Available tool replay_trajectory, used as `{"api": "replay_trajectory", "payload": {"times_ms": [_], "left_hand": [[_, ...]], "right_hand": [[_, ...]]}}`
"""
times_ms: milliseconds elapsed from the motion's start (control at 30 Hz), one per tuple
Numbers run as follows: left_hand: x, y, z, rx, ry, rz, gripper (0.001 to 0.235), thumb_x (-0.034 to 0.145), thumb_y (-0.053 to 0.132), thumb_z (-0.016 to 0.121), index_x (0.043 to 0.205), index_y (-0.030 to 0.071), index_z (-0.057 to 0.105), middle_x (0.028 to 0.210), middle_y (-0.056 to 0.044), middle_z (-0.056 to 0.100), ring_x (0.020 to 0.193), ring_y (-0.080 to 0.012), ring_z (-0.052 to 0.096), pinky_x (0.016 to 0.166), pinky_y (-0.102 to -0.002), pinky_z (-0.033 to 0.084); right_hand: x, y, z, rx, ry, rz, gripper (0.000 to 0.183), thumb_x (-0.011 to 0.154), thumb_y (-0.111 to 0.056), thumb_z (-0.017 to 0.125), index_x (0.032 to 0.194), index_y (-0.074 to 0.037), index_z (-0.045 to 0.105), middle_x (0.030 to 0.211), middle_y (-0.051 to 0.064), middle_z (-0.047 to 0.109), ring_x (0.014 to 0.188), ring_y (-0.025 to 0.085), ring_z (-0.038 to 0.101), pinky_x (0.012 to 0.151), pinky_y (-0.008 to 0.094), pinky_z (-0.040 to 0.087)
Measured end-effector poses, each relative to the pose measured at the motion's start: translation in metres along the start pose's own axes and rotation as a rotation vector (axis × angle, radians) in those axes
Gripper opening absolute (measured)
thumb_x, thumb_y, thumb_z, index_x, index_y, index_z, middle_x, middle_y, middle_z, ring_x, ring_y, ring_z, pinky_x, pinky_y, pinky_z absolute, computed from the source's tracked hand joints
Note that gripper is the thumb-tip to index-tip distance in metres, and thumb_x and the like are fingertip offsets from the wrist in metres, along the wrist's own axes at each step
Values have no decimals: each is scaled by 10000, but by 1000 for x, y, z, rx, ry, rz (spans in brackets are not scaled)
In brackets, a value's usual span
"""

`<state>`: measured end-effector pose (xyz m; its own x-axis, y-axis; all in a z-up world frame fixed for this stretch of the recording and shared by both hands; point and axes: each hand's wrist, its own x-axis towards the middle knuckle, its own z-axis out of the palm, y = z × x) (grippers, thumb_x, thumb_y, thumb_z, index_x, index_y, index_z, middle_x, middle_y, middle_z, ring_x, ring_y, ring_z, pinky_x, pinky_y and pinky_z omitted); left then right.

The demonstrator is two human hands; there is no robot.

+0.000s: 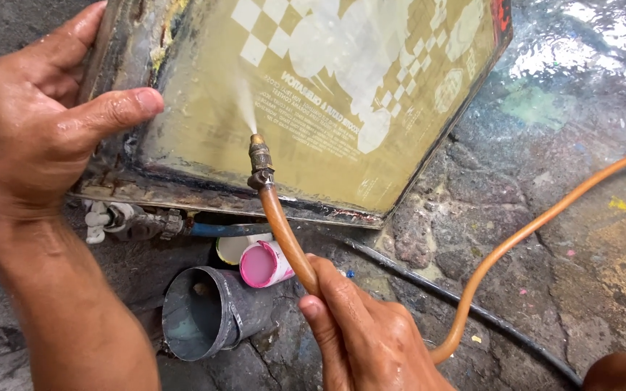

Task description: The person cleans a screen printing frame by scrubbing it with hands and water from a hose. They flip the frame over to clean the other side and then use a high-pressure spray nozzle to rinse the screen thoroughly.

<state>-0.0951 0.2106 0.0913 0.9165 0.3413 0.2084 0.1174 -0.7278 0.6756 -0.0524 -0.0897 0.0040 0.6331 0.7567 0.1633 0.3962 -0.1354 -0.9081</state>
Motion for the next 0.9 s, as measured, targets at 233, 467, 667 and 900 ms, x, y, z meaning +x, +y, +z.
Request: {"api": "replay_trajectory", "payload": {"times_ms": [233, 467, 667, 900], "left_hand": [[-1, -4, -2, 41, -1, 34, 674, 996, -122, 727, 1586, -212, 413, 1528, -241, 500, 1317, -241, 471, 1142, -353, 471], [1, -2, -2, 29, -10, 1, 661, 1004, -54, 724, 1598, -157, 453, 1487, -139, 521, 1302, -164, 472, 1161, -285, 441], [0, 3, 1, 11, -14, 15, 632, 1025, -77, 692, 1598, -170, 441, 1530, -166, 502, 1354, -200, 468, 1191, -305, 441], [0, -5, -2, 28, -2, 23, 647, 1014, -80, 713, 1592, -174, 440, 1530, -191, 508, 1337, -217, 484, 1169, -321, 457]], "right_hand": [[-1, -1, 4, -5, 5, 15, 335, 1010, -201, 548, 1315, -74, 603, 879, 22, 722, 495, 199, 633, 474, 340, 467], [-12, 7, 9, 7, -41, 32, 338, 1025, -234, 525, 1334, -114, 591, 808, 18, 679, 484, 193, 591, 461, 335, 459], [-17, 11, 12, 5, 4, -20, 328, 1025, -214, 525, 1306, -55, 583, 947, 51, 742, 566, 199, 675, 496, 344, 510], [-20, 13, 14, -3, 9, -12, 331, 1016, -206, 540, 1308, -60, 592, 966, 47, 754, 573, 200, 702, 502, 346, 518]]}}
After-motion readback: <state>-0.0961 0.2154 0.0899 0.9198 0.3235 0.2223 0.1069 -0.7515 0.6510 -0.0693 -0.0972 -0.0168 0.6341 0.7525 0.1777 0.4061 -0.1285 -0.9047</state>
